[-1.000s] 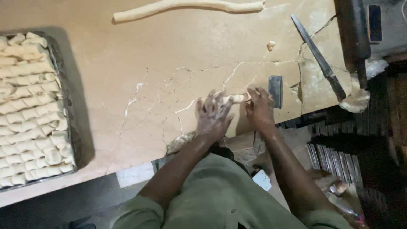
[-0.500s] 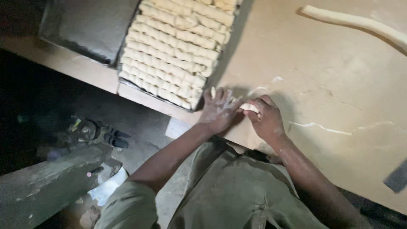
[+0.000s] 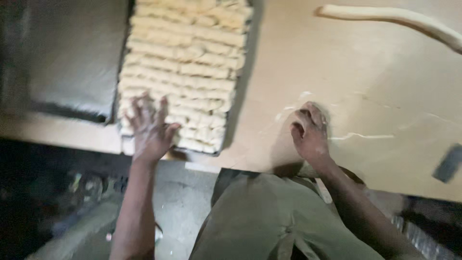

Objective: The person rolls long ropes of dough on the worktable by hand, cuts each rope into small pieces with a dough scraper, and arranges the cut dough pieces into a metal tray. They also gather and stack finished dough ropes from the table and from under a cloth before continuing to cut more ropes.

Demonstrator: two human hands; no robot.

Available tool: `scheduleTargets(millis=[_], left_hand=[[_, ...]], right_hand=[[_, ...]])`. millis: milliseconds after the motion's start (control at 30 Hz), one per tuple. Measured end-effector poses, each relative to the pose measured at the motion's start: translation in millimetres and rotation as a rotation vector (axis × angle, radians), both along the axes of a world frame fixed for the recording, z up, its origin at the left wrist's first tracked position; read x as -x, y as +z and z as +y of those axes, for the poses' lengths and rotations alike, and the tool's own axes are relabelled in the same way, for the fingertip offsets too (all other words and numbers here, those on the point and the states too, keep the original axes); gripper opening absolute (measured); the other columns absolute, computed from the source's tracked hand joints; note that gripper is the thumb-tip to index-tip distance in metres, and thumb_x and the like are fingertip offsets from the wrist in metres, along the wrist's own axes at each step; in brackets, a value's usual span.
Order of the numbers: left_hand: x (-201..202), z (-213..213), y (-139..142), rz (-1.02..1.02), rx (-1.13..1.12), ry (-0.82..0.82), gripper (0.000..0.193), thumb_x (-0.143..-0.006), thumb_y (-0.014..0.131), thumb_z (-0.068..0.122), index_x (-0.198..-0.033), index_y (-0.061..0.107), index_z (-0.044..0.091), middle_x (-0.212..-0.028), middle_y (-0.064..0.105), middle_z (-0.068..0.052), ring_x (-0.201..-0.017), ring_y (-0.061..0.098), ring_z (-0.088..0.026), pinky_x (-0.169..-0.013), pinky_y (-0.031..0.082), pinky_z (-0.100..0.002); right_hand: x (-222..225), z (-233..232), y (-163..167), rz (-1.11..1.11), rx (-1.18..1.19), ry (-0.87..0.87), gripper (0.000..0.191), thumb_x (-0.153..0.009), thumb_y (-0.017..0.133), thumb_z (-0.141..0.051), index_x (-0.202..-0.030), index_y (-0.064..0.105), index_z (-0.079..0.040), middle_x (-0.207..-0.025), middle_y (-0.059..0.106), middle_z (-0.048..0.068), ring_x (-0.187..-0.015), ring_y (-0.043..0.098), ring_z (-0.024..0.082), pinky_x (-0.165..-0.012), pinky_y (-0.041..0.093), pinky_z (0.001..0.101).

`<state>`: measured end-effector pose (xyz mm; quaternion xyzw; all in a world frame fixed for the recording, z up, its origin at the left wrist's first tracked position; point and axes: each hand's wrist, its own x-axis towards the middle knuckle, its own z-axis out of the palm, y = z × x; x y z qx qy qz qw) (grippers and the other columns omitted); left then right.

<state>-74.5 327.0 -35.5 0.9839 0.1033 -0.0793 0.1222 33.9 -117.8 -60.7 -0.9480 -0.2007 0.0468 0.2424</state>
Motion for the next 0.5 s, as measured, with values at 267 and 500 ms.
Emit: scheduleTargets(millis=[267, 500], left_hand=[[-100, -181, 21, -0.162, 0.089, 0.065, 0.076, -0.104, 0.022, 0.064, -0.17, 0.02, 0.028, -0.174, 0.004, -0.027, -0.161, -0.005, -0.046, -0.119, -0.01, -0.075], [-285, -507, 13, -0.089, 0.139, -0.7, 0.073, -0.104, 0.047, 0.055, -0.165, 0.022, 0.024, -0.173, 0.01, -0.013, -0.159, 0.003, -0.045, -0.116, -0.003, -0.078]], right_hand=[[28, -303, -7, -0.023, 0.516, -0.724, 0.062, -0.104, 0.055, -0.044, -0.159, 0.042, -0.018, -0.166, 0.023, 0.032, -0.156, 0.017, 0.051, -0.123, 0.015, 0.0654], [-50, -401, -8, 0.014, 0.208, -0.765, 0.072, -0.105, 0.048, -0.047, -0.164, 0.028, -0.011, -0.167, 0.01, 0.037, -0.154, 0.007, 0.059, -0.121, 0.005, 0.0709]])
